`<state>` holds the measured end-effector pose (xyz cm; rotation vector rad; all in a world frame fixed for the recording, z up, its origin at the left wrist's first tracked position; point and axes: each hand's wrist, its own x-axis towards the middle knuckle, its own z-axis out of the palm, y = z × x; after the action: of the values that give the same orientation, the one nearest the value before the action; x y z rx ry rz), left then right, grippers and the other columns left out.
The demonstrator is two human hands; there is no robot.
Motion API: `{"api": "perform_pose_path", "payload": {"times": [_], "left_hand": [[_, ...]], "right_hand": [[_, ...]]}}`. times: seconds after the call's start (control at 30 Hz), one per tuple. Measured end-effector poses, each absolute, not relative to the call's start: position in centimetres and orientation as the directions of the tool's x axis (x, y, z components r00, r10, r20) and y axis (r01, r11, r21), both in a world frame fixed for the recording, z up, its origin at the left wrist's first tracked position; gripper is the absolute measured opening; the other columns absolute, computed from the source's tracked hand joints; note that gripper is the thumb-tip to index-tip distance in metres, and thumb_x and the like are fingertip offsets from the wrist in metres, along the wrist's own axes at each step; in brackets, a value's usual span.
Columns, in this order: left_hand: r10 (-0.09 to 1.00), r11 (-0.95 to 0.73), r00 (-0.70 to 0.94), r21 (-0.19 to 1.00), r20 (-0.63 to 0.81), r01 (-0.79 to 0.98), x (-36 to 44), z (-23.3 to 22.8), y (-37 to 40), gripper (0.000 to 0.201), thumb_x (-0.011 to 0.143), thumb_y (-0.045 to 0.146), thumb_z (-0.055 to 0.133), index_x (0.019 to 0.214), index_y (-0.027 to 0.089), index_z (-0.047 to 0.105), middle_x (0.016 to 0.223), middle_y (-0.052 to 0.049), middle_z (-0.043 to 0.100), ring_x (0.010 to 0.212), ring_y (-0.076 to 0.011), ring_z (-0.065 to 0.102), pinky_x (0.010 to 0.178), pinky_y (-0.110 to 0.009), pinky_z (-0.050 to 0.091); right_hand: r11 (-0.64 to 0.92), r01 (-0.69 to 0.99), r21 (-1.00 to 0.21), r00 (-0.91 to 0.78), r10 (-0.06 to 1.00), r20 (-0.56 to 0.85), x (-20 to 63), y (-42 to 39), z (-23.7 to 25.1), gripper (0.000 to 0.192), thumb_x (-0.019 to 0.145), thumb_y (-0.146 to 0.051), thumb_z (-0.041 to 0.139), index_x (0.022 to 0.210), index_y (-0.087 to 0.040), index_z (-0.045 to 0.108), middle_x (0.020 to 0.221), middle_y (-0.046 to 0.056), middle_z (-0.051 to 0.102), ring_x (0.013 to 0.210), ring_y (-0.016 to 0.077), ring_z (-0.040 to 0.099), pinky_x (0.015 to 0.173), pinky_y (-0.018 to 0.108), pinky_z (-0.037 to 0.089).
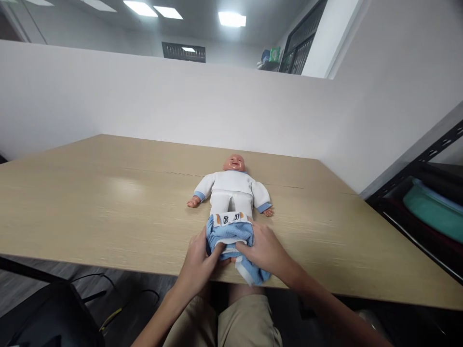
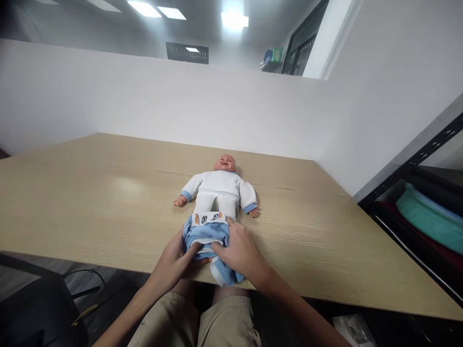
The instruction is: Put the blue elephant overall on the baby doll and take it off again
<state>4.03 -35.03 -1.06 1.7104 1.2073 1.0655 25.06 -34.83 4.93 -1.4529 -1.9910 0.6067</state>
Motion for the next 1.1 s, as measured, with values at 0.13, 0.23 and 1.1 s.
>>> {"api": "perform_pose_path", "payload": {"times": [0.13, 0.23, 1.1], "left_hand": [[0.962, -0.236, 0.203, 0.926, 0.181, 0.295, 4.2, -1.2, -33.5, 0.059, 0.104, 0.043, 0.058, 0.157, 0.017, 0.053, 0.152, -0.016, 0.065, 0.143, -0.0341, 0.059, 0.124, -0.049, 0.043], [0.962, -0.228, 0.22, 0.919, 0.161, 0.322, 4.3, -0.6, -32.0, 0.057, 0.104, 0.04, 0.057, 0.157, 0.019, 0.052, 0.15, -0.014, 0.067, 0.139, -0.0334, 0.063, 0.119, -0.046, 0.047], [0.975, -0.121, 0.221, 0.755, -0.033, 0.644, 1.3, -0.3, -35.5, 0.027, 0.095, 0.039, 0.052, 0.111, 0.023, 0.067, 0.108, -0.007, 0.075, 0.112, -0.0333, 0.063, 0.114, -0.056, 0.036]], "right_hand": [[0.266, 0.71, -0.651, -0.179, 0.964, 0.198, 25.0, -33.7, 4.0, 0.022, 0.081, -0.017, 0.068, 0.102, -0.02, 0.072, 0.107, 0.009, 0.078, 0.095, 0.0274, 0.071, 0.086, 0.037, 0.052], [0.258, 0.725, -0.639, -0.143, 0.963, 0.227, 25.2, -32.2, 3.4, 0.017, 0.081, -0.019, 0.068, 0.098, -0.02, 0.071, 0.105, 0.009, 0.077, 0.096, 0.028, 0.07, 0.087, 0.038, 0.051], [0.3, 0.811, -0.502, -0.37, 0.928, -0.044, 22.8, -32.2, 5.8, 0.037, 0.087, -0.031, 0.07, 0.123, -0.021, 0.063, 0.117, 0.01, 0.075, 0.105, 0.0307, 0.071, 0.085, 0.037, 0.046]]}}
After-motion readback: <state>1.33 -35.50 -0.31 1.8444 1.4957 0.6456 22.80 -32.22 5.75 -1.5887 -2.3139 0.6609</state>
